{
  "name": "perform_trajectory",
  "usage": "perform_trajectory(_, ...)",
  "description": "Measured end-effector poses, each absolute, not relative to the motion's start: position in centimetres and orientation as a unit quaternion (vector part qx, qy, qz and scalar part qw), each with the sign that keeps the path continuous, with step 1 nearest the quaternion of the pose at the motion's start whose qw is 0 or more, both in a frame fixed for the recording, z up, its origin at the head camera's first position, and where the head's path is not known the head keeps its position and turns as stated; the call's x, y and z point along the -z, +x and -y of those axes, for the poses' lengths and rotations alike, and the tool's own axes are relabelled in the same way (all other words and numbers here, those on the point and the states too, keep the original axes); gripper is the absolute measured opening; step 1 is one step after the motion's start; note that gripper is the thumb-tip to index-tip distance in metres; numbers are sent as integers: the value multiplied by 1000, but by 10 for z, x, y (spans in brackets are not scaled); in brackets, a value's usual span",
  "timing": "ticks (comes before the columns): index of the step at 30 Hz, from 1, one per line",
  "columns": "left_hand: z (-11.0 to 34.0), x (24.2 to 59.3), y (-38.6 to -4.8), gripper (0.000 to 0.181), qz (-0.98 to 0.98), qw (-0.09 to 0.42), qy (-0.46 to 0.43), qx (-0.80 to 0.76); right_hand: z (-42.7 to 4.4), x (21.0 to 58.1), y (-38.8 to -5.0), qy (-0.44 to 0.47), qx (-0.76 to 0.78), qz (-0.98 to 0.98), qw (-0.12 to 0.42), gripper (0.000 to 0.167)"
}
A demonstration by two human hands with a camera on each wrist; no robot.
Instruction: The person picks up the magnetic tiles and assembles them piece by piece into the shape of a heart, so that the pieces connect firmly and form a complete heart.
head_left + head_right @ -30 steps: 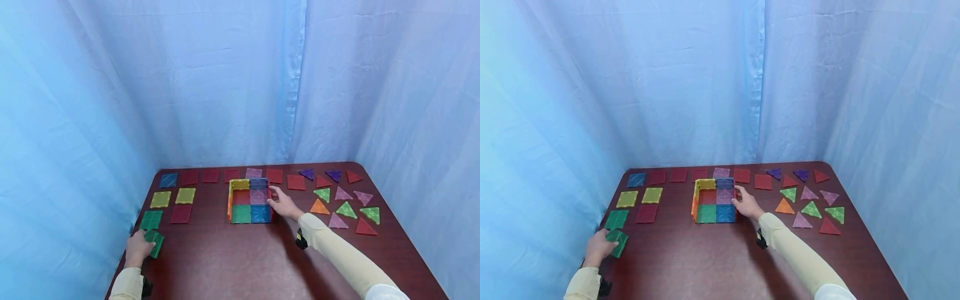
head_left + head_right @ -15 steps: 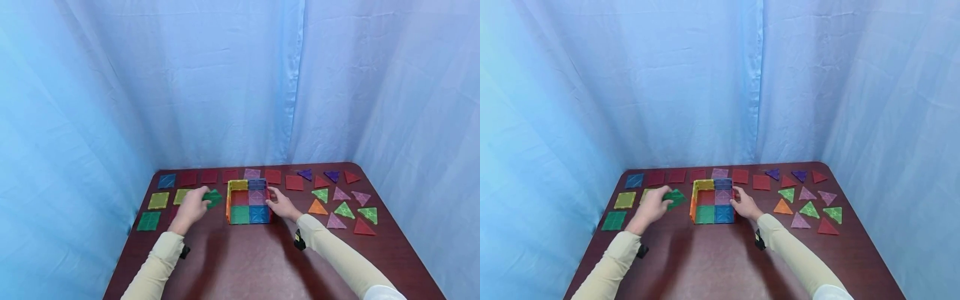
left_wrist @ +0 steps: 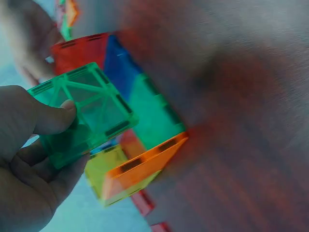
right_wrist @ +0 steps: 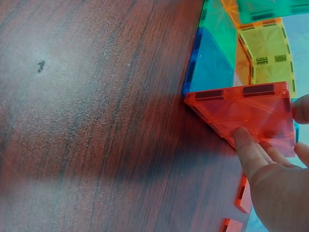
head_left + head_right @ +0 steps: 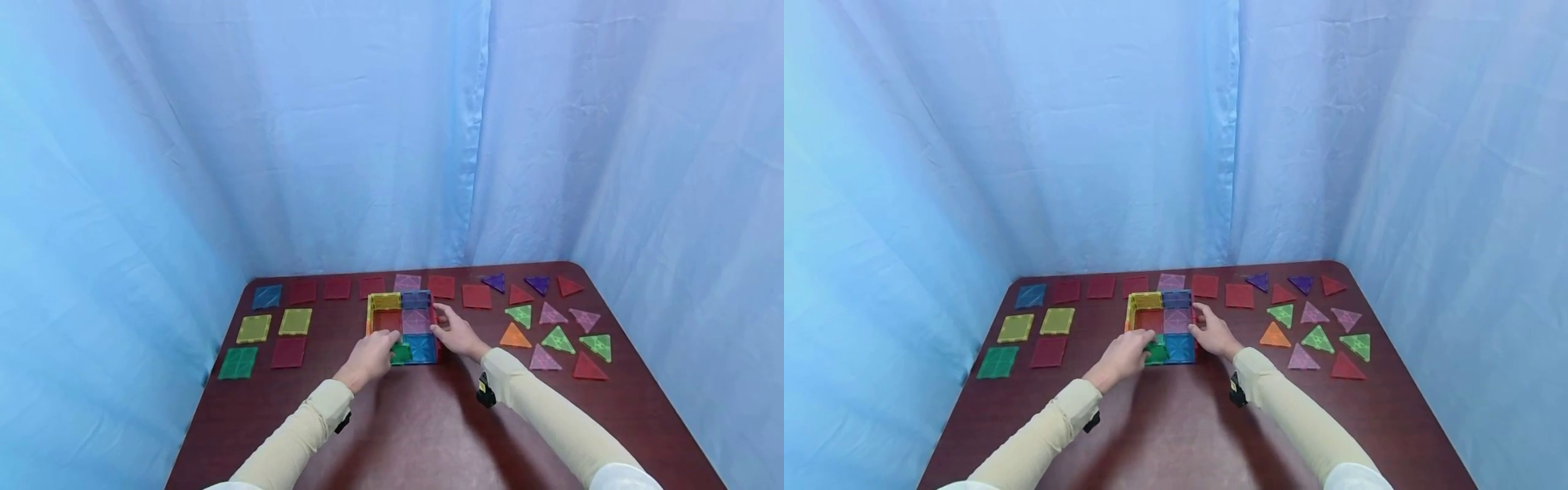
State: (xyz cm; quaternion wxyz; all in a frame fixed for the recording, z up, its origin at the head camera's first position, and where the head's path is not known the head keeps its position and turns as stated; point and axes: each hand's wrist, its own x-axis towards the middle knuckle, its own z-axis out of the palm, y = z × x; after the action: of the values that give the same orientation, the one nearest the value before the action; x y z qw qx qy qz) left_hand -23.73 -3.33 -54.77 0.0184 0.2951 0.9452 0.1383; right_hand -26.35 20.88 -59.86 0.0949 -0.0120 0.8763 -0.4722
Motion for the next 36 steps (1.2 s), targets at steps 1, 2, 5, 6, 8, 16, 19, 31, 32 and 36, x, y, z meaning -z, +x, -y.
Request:
perform_trajectory(1, 33, 553, -237, 21, -945, 11, 300, -129, -209, 599, -264, -13, 472, -876, 95, 62)
perform_trajectory(2, 33, 557, -237, 20, -944, 5, 307, -118, -209, 599, -264, -14, 471, -877, 95, 62)
perform_trajectory(5, 35, 568, -237, 19, -942, -12, 325, -89, -208, 598, -264, -15, 471, -877, 98, 62)
perform_trajectory(6, 37, 572, -236, 18, -941, -16, 329, -81, -208, 598, -264, -16, 470, -877, 99, 63)
perform_trajectory(8, 39, 576, -236, 17, -939, -22, 337, -72, -208, 597, -263, -18, 471, -877, 99, 63)
perform_trajectory(16, 42, 581, -235, 26, -944, -30, 328, -29, -209, 600, -262, -25, 477, -873, 95, 63)
perform_trajectory(19, 43, 580, -237, 30, -948, -28, 317, -6, -209, 598, -262, -24, 480, -871, 98, 63)
perform_trajectory(31, 50, 582, -239, 24, -942, -53, 330, -33, -209, 598, -262, -4, 482, -870, 107, 62)
perform_trajectory(32, 52, 583, -239, 22, -941, -57, 332, -41, -209, 598, -262, -2, 480, -871, 108, 62)
perform_trajectory(36, 61, 584, -237, 20, -935, -76, 338, -77, -209, 600, -262, 3, 476, -872, 110, 62)
